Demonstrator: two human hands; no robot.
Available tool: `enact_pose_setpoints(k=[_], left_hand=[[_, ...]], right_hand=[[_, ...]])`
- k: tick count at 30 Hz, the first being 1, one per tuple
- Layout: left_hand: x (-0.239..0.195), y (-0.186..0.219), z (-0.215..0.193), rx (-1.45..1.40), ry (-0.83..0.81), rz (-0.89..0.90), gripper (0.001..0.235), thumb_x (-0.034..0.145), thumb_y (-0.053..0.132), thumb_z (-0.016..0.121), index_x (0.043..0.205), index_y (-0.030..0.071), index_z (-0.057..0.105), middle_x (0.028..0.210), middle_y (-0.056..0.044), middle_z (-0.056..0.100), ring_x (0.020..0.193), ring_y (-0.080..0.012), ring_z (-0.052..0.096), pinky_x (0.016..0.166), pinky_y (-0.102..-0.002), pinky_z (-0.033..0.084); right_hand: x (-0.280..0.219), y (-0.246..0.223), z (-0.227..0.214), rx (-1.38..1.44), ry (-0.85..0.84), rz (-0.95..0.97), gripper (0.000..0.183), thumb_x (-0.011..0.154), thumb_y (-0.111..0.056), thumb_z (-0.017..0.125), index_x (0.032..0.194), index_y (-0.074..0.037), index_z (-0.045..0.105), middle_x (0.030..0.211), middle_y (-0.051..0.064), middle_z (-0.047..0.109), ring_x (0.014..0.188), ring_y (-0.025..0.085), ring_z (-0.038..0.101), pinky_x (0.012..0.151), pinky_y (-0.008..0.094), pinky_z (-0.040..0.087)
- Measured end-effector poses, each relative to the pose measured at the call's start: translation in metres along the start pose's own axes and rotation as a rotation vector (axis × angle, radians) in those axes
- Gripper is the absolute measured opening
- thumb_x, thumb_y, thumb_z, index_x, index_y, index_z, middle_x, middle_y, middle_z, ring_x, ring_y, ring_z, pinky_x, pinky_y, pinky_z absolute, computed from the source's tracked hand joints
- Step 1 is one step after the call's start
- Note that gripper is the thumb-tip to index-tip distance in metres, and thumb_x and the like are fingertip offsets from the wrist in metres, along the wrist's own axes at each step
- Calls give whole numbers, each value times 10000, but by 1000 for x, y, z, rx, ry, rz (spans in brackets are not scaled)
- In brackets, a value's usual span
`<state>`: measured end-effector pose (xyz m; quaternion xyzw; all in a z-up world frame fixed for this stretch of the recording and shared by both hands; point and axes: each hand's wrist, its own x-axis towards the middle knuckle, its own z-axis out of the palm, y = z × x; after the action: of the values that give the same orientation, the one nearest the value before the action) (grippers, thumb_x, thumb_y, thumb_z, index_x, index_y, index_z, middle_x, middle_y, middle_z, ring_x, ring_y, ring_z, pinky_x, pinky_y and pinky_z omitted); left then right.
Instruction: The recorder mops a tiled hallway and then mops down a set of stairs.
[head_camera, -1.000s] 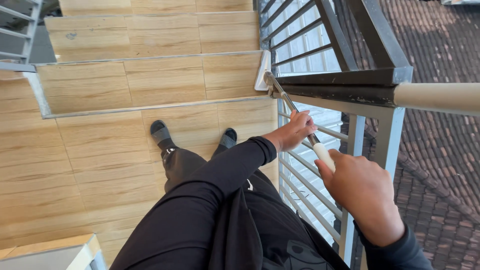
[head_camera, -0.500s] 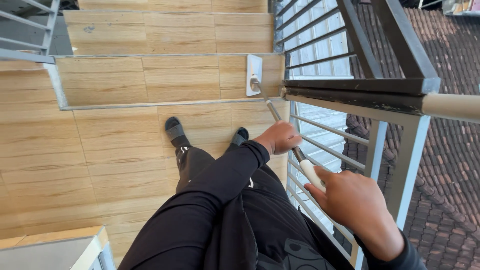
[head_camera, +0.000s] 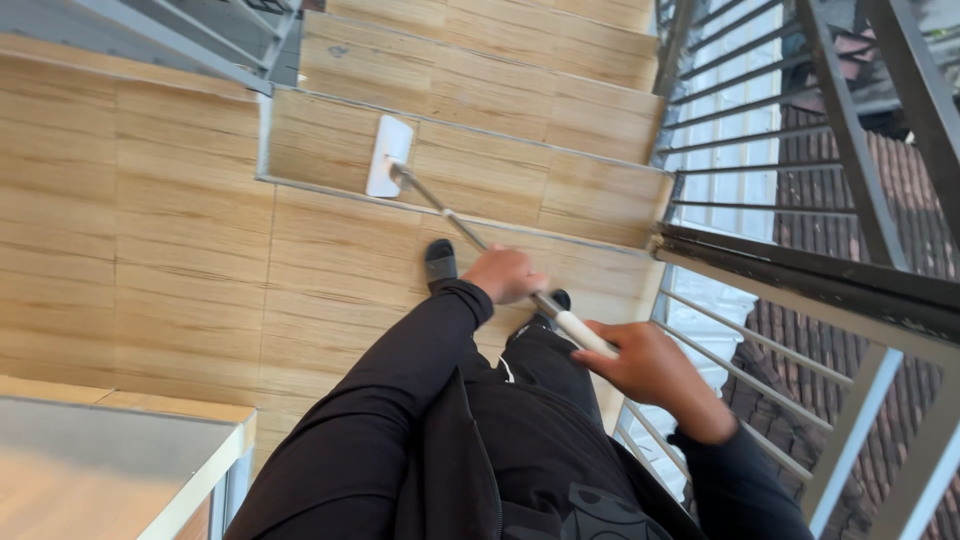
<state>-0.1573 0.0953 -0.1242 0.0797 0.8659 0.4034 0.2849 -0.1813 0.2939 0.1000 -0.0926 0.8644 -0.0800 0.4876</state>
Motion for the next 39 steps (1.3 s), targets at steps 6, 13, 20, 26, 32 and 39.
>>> enact_pose_setpoints(k=[6, 13, 20, 26, 32, 39], left_hand=[[-55, -118, -34, 132, 46, -292, 478, 892, 451, 460, 756, 105, 759, 882, -174, 709, 995, -354, 638, 1065, -576, 380], [-57, -217, 54, -198, 369, -416, 423, 853, 349, 618, 1196, 103, 649, 1518, -354, 303, 1506, -514, 46, 1195, -656, 31], [-31, -92, 62, -307, 167, -142, 553, 763, 488, 688, 1236, 224, 570, 1496, -291, 405, 1521, -521, -11, 1153, -693, -184], [32, 37, 121, -407, 0, 29, 539, 909, 518, 648, 1317, 182, 543, 1436, -233, 505, 1515, -508, -24, 1123, -660, -195], [64, 166, 148, -624, -170, 172, 531, 903, 450, 554, 1299, 107, 466, 841, -63, 807, 1568, -414, -48, 1139, -614, -264], [125, 237, 224, -745, -129, 289, 492, 908, 393, 599, 1286, 88, 517, 1053, -9, 619, 1255, -256, 462, 1191, -557, -201]], right_hand=[[97, -71, 84, 144, 56, -290, 482, 827, -489, 760, 1261, -280, 736, 740, 157, 730, 586, 287, 705, 604, 400, 548], [99, -102, 106, 100, 95, -313, 439, 861, -463, 714, 1265, -292, 721, 822, 167, 743, 764, 371, 711, 680, 476, 543], [23, -43, 47, -19, 84, -133, 421, 868, -463, 682, 1268, -334, 703, 902, 128, 758, 865, 362, 715, 767, 491, 549], [-63, 42, -10, -264, 62, 60, 455, 899, -544, 614, 1287, -312, 665, 848, 117, 750, 842, 335, 720, 737, 469, 566], [-120, 116, -34, -436, 30, 164, 528, 896, -563, 578, 1367, -329, 623, 785, 78, 743, 800, 291, 738, 697, 434, 577], [-143, 183, -46, -482, 30, 270, 513, 909, -574, 557, 1325, -282, 618, 783, 57, 747, 793, 268, 748, 690, 423, 591]])
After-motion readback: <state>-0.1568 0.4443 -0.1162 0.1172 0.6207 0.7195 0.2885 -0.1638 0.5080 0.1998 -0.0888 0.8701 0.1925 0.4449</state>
